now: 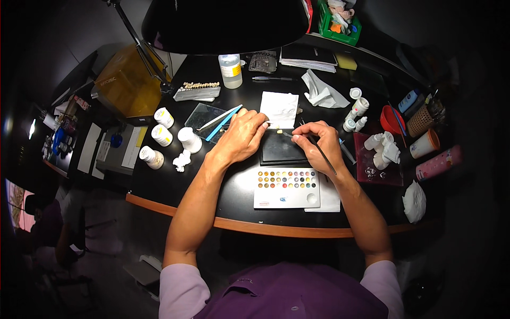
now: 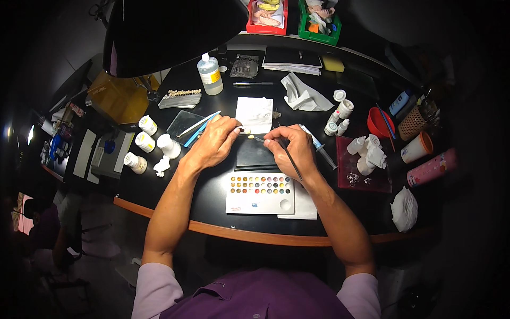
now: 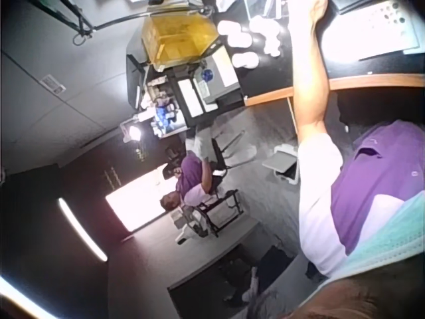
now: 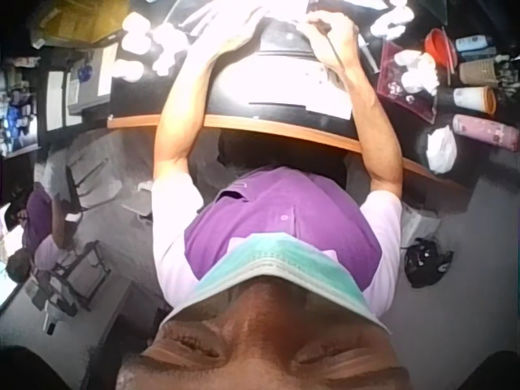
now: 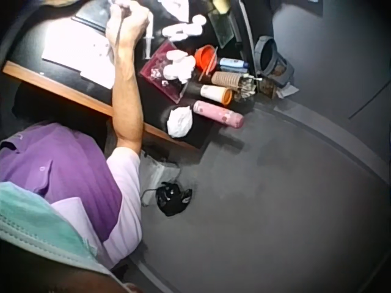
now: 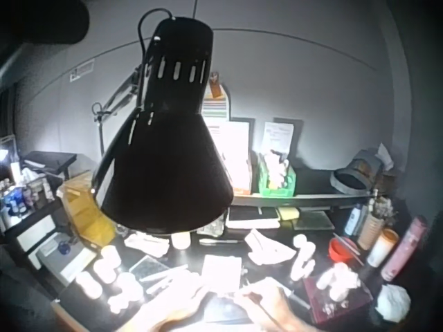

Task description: The person applies various colors of stain from a palette to a dental crown using a fine brush, repeatedly dipping the brush into a liquid and then the palette before painting the prosthetic tooth.

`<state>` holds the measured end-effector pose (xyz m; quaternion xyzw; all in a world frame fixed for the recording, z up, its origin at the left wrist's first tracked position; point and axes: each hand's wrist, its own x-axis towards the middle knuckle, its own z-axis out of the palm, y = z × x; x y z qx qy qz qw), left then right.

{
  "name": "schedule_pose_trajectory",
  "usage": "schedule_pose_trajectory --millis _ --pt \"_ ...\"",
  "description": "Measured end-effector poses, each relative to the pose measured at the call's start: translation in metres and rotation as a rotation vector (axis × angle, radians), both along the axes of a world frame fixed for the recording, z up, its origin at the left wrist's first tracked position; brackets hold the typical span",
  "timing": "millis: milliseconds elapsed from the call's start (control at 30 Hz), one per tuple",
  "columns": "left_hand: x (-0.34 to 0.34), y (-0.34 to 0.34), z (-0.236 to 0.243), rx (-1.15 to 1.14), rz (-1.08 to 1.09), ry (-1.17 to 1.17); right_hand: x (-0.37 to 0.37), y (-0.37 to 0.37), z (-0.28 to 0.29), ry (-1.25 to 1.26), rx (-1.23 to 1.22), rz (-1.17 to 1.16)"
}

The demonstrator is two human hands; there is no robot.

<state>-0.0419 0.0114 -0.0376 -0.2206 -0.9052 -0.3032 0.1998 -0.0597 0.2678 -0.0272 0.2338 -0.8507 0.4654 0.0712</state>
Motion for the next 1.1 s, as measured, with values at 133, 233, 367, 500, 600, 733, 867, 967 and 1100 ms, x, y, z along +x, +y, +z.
schedule_pose_trajectory --millis 133,233,367,500,600,733,867,967,1100 --pt "0.0016 0.0007 0.0033 -0.019 0.000 -0.032 -0.0013 0.0006 -0.0032 -0.067 -0.079 0.009" --pt "0.0018 -0.0015 0.0014 -0.012 -0.002 -0.030 0.0020 -0.0013 -0.0011 -0.084 -0.091 0.016" --pt "0.0006 -0.0008 -0.0018 -0.021 -0.015 0.016 0.0025 0.0012 -0.0013 -0.099 -0.096 0.015" --pt "0.0014 -0.0007 -0.0020 -0.036 -0.013 0.016 0.0017 0.0013 -0.0036 -0.111 -0.106 0.030" --pt "0.0011 -0.0006 -0.0022 -0.043 -0.017 0.021 0.0030 0.0016 -0.0025 -0.093 -0.055 0.046" --pt "0.0024 0.0014 -0.0022 -0.042 -0.009 0.003 0.0048 0.0024 -0.0007 -0.101 -0.065 0.027" --pt "0.0037 0.0015 0.0007 -0.064 -0.023 0.029 0.0040 0.0033 -0.0020 -0.112 -0.074 0.026" --pt "0.0027 0.0014 0.0000 -0.076 -0.019 0.036 0.0054 0.0033 -0.0011 -0.089 -0.080 0.020" --pt "0.0040 0.0006 0.0022 -0.071 -0.028 0.015 0.0080 0.0030 0.0022 -0.080 -0.047 0.004"
